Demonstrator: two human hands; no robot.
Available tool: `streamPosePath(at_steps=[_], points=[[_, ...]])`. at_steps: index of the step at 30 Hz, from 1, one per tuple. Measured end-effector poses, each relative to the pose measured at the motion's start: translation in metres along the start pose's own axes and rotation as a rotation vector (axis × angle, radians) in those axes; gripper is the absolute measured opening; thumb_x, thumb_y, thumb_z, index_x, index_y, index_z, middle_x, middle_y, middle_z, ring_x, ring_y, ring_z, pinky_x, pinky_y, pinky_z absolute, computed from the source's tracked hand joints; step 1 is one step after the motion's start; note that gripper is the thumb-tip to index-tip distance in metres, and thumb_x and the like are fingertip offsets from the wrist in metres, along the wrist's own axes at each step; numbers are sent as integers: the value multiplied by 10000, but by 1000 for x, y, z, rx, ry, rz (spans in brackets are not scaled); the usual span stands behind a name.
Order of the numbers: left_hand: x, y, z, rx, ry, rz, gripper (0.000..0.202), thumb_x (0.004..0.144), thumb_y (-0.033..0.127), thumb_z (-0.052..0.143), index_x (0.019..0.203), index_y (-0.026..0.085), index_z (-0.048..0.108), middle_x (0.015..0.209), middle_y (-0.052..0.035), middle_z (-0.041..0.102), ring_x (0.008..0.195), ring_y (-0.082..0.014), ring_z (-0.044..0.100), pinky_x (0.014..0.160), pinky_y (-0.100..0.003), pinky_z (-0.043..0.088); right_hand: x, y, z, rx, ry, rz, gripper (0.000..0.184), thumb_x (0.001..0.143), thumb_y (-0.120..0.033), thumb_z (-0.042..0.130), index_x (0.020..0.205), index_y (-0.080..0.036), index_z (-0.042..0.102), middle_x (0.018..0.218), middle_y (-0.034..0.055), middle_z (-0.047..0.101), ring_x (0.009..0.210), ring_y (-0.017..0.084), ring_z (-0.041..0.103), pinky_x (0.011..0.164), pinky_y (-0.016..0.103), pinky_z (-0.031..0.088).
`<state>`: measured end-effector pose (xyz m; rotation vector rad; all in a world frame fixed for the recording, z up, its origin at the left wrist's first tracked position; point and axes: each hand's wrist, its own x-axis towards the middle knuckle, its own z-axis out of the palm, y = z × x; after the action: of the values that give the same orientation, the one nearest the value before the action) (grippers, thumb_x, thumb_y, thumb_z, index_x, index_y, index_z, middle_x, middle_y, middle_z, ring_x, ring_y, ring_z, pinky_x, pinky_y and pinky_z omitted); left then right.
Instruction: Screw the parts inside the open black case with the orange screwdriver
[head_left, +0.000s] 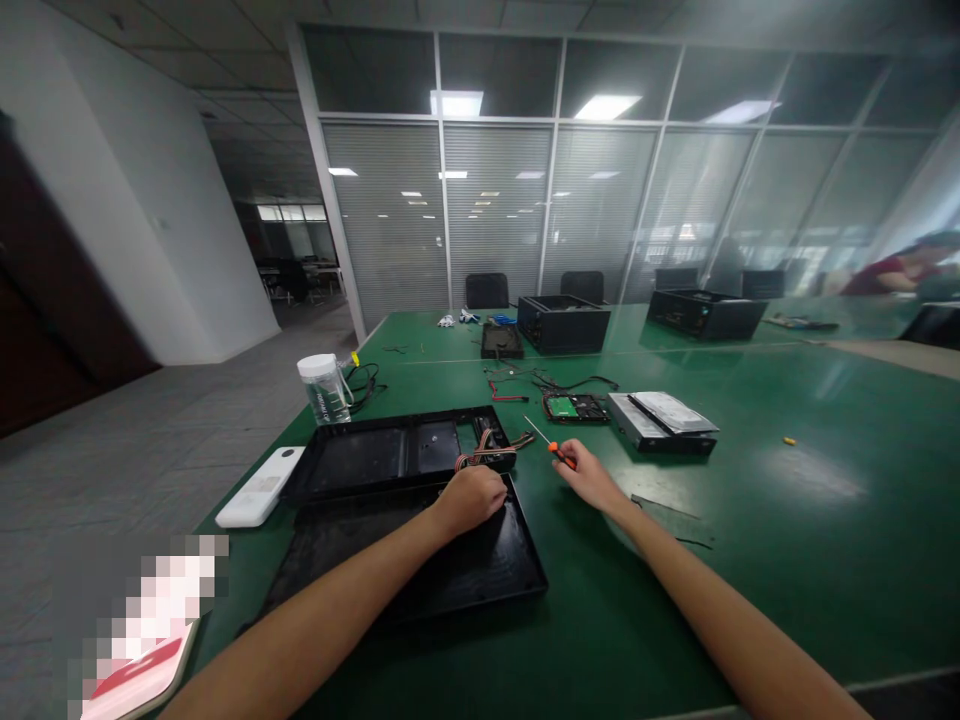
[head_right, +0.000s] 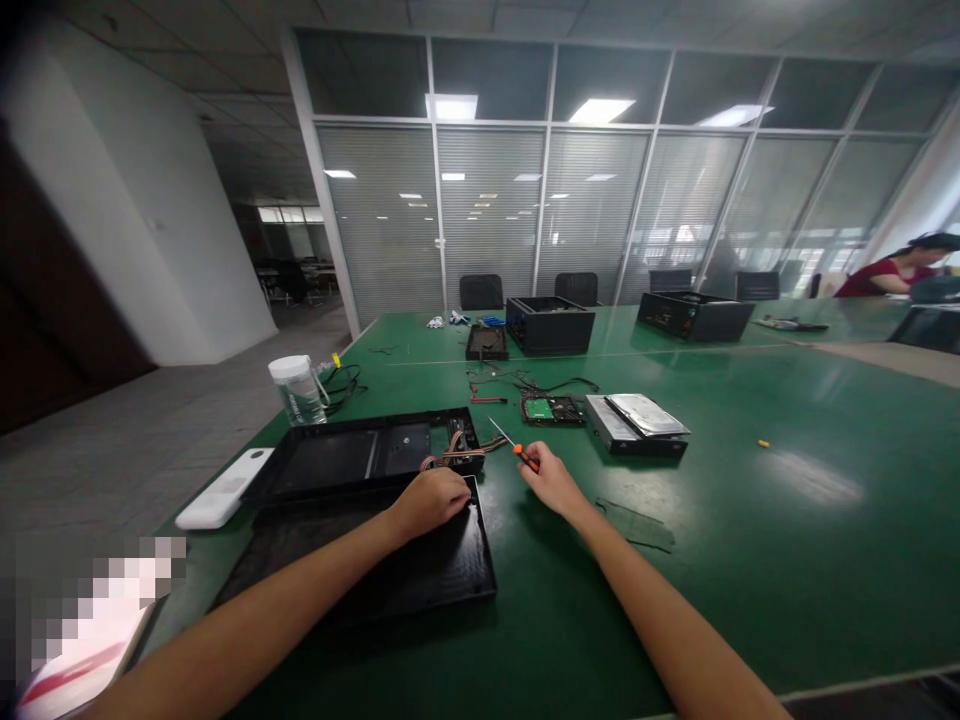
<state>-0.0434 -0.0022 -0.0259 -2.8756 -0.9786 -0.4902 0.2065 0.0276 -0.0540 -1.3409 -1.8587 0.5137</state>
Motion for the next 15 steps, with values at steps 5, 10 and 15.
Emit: streamPosePath(at_steps=[5,10,15], points=[[-5,-4,9,-66,69,13,206,864,187,439,801,151,631,878,-68,627,865,-173,551,811,-293,405,2,5,-2,-23,53,19,215,770,-399,475,846,-202,439,729,-16,506,664,148,485,634,286,395],[-3,-6,15,-104,83,29,196,858,166,443,785,152,624,931,-67,626,876,-170,542,822,-307,404,6,2,-13,50,177,23,303,703,-362,544,922,-186,431,801,4,502,681,146,477,627,282,404],[-4,-12,19,-251,126,22,113,828,164,488,808,173,599,911,-33,636,893,-158,544,849,-301,396,8,-3,-40,310,60,55,305,785,-465,466,895,-184,504,623,-32,473,504,111,412,464,235,321]])
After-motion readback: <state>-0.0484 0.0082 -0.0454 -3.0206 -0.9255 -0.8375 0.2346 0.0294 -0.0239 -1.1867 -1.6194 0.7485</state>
